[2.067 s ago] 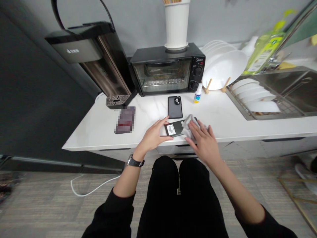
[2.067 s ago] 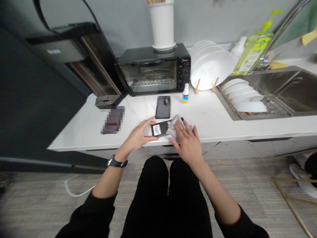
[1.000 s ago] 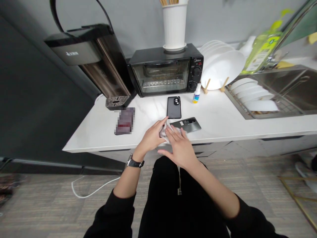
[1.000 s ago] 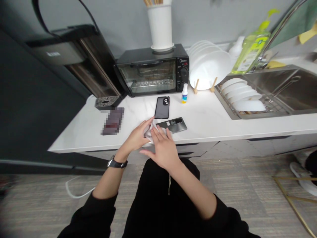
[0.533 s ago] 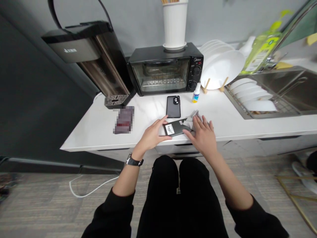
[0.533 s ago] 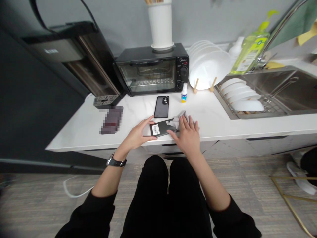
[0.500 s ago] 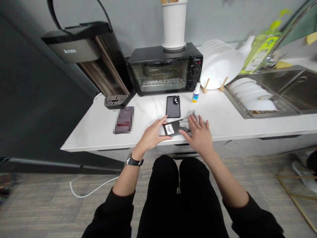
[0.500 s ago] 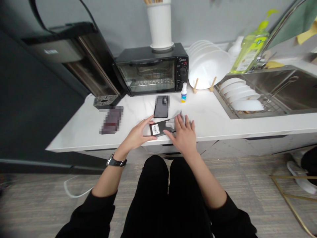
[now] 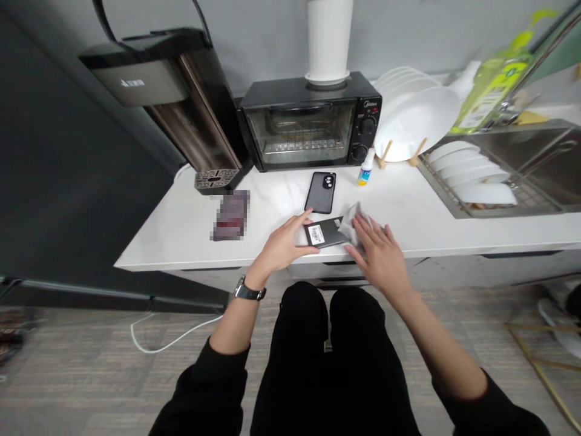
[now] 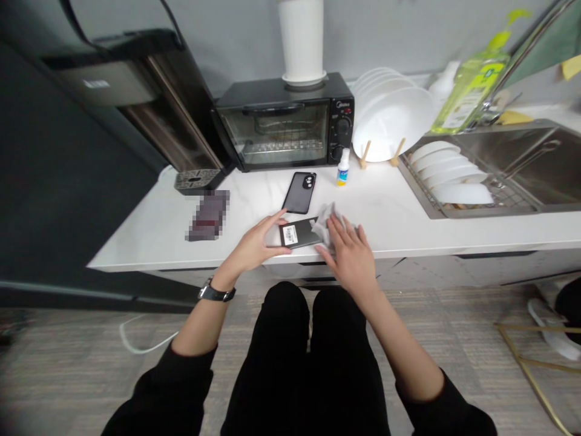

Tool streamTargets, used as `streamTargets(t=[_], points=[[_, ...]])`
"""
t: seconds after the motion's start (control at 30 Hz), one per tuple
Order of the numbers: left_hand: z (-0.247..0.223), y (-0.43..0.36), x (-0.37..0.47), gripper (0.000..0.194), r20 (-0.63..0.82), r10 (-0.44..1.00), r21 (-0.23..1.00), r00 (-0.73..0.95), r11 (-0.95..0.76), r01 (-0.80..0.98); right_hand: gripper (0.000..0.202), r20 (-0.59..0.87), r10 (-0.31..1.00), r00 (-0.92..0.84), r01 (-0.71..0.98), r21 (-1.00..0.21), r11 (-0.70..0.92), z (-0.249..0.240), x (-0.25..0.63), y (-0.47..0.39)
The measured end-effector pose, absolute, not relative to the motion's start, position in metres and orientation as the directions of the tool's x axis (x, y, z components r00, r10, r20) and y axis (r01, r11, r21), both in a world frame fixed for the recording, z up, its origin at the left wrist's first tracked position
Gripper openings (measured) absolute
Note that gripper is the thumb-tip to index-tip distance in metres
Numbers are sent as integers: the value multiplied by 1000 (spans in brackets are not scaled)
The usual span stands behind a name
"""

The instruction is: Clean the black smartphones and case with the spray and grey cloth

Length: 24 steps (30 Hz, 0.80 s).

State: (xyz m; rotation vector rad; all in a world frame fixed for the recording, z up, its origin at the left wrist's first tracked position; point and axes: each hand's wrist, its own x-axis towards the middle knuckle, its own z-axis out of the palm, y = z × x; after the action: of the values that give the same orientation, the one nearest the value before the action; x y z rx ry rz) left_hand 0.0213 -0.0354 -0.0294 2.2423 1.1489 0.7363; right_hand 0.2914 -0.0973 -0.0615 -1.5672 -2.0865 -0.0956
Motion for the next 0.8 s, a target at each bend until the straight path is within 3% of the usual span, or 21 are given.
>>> streamTargets(t=[0.1, 0.17, 0.33, 0.47, 0.67, 0.8], points=[[-30, -35, 21, 104, 228, 843, 655, 487, -503, 564, 76, 445, 895, -29, 952, -260, 160, -60, 288, -83], [-30, -34, 21, 103, 229, 842, 661, 488, -502, 557, 80, 430, 903, -26, 952, -265, 153, -56, 266, -79], [-31, -35, 20, 89, 230, 832, 664, 506, -514, 543, 83, 385, 860, -335, 828, -316, 464, -47, 198, -96], [-30, -36, 20, 92, 230, 831, 654, 507, -517, 552, 75, 396, 831, -391, 795, -310, 522, -51, 212, -113], [-31, -35, 21, 103, 243, 829, 646, 503, -525, 554, 70, 419, 892, -168, 922, -253, 292, -60, 287, -96], [-32, -34, 21, 102, 245, 835, 658, 493, -516, 548, 78, 422, 902, -96, 939, -262, 223, -56, 268, -82]])
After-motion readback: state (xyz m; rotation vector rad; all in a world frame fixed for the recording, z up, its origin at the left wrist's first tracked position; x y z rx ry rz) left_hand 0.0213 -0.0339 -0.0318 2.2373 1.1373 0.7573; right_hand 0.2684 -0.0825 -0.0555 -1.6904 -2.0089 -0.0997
